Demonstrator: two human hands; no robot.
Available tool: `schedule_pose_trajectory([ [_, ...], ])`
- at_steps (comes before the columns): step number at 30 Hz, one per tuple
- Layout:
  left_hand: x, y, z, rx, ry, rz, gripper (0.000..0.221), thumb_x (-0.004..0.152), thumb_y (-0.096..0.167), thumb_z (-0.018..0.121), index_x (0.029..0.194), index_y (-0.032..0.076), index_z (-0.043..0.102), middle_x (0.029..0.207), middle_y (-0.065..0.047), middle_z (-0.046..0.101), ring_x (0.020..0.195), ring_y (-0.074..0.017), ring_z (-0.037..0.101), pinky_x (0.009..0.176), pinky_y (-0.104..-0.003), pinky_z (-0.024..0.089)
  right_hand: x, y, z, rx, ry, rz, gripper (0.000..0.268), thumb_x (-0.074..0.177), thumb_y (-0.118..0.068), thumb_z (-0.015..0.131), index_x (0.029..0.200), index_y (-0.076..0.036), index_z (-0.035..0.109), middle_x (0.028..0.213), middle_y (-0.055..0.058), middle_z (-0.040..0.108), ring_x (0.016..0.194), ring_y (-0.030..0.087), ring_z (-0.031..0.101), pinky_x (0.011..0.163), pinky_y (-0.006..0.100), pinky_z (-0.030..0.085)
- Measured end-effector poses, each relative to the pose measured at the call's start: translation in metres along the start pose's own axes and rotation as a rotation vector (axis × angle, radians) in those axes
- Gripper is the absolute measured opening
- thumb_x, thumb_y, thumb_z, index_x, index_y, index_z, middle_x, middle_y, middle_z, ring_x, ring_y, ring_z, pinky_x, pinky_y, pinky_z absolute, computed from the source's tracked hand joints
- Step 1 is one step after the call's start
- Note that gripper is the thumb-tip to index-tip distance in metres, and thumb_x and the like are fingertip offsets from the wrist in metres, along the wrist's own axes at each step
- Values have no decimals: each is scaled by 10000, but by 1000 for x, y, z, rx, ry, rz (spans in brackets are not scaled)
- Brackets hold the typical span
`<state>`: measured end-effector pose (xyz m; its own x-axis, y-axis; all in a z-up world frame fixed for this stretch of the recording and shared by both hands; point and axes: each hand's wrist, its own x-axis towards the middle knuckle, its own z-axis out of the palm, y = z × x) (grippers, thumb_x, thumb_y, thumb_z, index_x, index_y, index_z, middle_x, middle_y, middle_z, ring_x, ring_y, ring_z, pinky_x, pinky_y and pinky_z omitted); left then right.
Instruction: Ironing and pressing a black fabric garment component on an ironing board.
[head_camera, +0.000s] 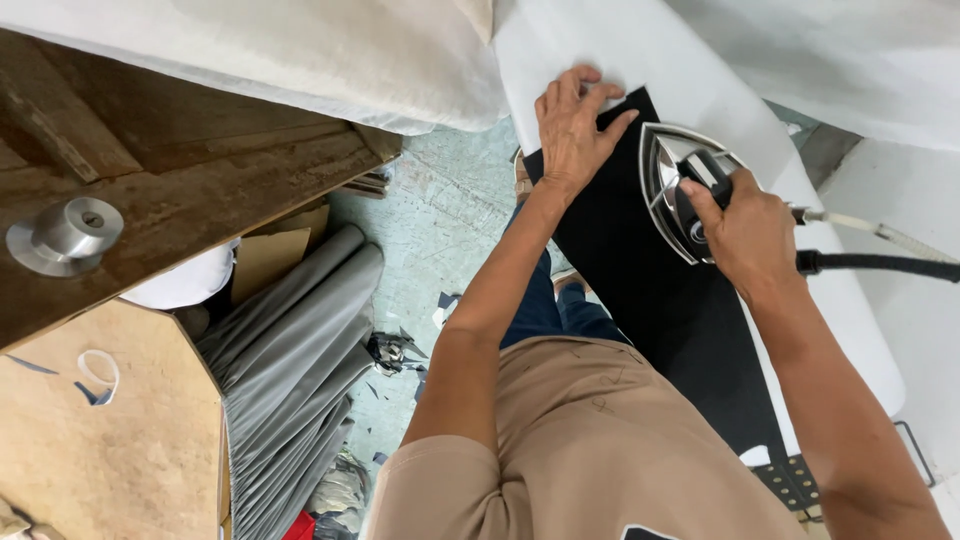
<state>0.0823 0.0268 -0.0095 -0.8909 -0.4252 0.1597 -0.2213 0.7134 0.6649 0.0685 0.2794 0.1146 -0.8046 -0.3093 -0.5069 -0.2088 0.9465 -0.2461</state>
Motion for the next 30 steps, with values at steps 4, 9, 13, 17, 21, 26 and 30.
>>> schedule_pose_trajectory([
  [4, 5, -2, 1, -31, -45, 29, 214, 836, 396, 902, 952, 279, 765, 1224, 26, 591, 1139, -235, 596, 988, -431, 455, -5, 5, 0, 30, -37, 38, 837, 1131, -782, 380, 1162, 25, 598, 723, 210, 665, 665, 495, 651, 600, 591, 513],
  [9, 7, 5, -5, -34, -82, 21, 335, 847, 505, 861, 1046, 269, 730, 1256, -6, 569, 1163, -252, 596, 1010, -453, 468, -10, 11, 6, 20, 4, 7, 791, 1159, -749, 414, 1096, 21, 582, 727, 200, 659, 665, 508, 644, 599, 600, 495],
  [13, 6, 3, -5, -33, -83, 51, 361, 829, 458, 901, 1044, 255, 693, 1247, -13, 562, 1134, -248, 602, 1005, -460, 471, -10, 22, 19, -19, 86, -52, 776, 1168, -741, 433, 1065, 12, 588, 704, 179, 631, 618, 485, 631, 561, 596, 496],
  [17, 6, 4, -7, -48, -133, 42, 262, 833, 369, 889, 928, 218, 697, 1197, 9, 578, 1067, -236, 577, 988, -442, 437, -11, 22, 20, -29, 91, -58, 767, 1171, -725, 465, 1122, 27, 609, 742, 207, 674, 657, 517, 662, 578, 621, 514],
  [21, 8, 3, -4, -57, -108, 23, 149, 920, 339, 796, 894, 208, 730, 1176, 16, 578, 1066, -228, 576, 984, -437, 428, -10, 23, 20, -48, 72, -22, 781, 1172, -746, 448, 1092, 18, 589, 745, 223, 674, 670, 542, 652, 570, 614, 489],
  [26, 9, 5, 0, -48, -80, 11, 153, 912, 311, 806, 875, 189, 722, 1158, 23, 558, 1033, -223, 554, 942, -428, 428, -7, 17, 19, -32, 95, -46, 757, 1183, -725, 485, 1078, 17, 593, 737, 196, 674, 650, 515, 652, 579, 600, 494],
  [30, 14, -1, 4, -62, -67, 5, 164, 882, 313, 851, 894, 186, 748, 1159, 24, 574, 1076, -226, 572, 980, -439, 445, 10, 6, 17, -72, 94, -31, 793, 1177, -763, 425, 1083, 7, 595, 753, 227, 687, 660, 547, 653, 575, 622, 486],
])
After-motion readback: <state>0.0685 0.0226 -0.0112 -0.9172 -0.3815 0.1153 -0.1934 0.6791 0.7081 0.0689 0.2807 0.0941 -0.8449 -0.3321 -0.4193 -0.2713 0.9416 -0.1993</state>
